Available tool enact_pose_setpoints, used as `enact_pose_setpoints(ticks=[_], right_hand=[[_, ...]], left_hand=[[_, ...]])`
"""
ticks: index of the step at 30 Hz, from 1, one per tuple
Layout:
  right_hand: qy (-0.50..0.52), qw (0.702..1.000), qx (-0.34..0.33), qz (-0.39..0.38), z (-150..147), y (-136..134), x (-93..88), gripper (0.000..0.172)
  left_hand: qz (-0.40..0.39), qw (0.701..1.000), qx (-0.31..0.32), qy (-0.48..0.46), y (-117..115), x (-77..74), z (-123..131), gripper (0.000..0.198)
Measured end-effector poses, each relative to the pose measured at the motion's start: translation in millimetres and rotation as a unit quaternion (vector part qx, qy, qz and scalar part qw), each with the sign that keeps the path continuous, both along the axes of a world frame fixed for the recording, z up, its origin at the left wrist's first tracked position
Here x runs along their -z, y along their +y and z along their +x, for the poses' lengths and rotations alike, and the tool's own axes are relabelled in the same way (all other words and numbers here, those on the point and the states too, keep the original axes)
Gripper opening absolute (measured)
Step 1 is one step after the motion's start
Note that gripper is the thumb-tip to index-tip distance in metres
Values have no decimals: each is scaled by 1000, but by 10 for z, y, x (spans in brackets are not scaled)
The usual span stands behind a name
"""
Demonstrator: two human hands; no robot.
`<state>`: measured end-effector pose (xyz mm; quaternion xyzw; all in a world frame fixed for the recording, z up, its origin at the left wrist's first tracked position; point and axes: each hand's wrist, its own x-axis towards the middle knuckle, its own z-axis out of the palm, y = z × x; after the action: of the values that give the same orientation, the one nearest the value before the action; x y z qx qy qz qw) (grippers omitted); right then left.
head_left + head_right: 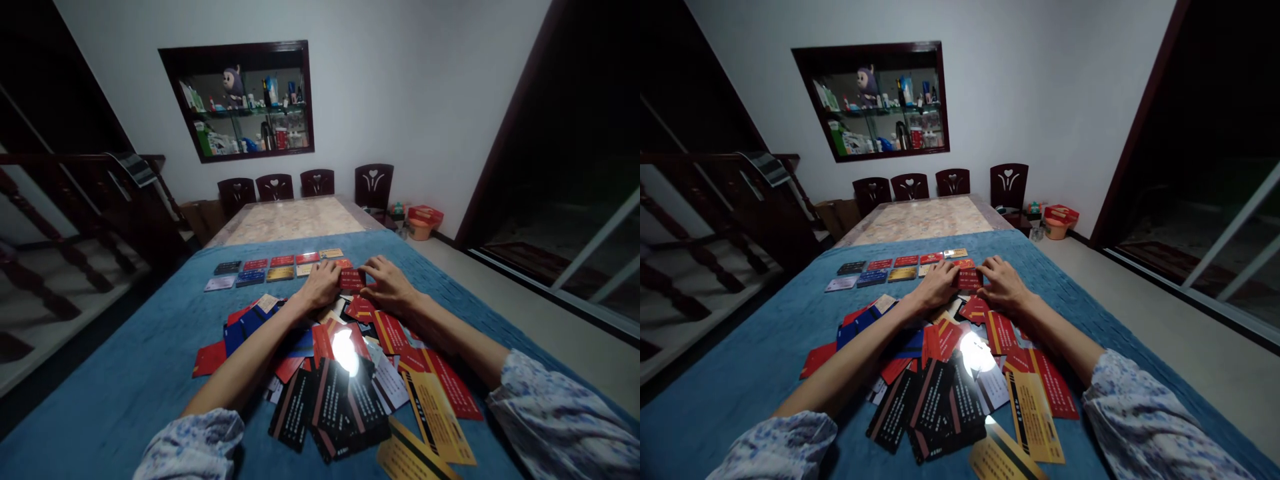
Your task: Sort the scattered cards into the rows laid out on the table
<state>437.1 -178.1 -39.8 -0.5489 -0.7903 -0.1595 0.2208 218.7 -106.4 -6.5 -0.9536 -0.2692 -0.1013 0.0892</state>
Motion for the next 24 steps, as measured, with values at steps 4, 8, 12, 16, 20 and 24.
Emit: enact_pose_setpoints(ticks=[4, 8, 12, 16, 20, 24], right_hand=[[-9, 1000, -24, -8, -67, 110, -11, 45], [-24, 998, -46, -21, -166, 223, -46, 46], [-40, 997, -55, -35, -295, 345, -88, 46], [-38, 995, -75, -50, -435, 471, -123, 44], [-38, 993, -85, -67, -566, 604, -148, 42], [-40, 993, -91, -69, -691, 739, -170, 44]], left_hand=[[0, 1000, 6, 12, 45, -23, -126, 37], [3, 1000, 1, 28, 121, -28, -275, 38], [-1, 999, -13, 43, 167, -62, -427, 36], [-18, 998, -34, 47, 200, -116, -567, 36], [-29, 998, -47, 43, 275, -124, -692, 36], [-29, 998, -55, 31, 383, -99, -812, 37]])
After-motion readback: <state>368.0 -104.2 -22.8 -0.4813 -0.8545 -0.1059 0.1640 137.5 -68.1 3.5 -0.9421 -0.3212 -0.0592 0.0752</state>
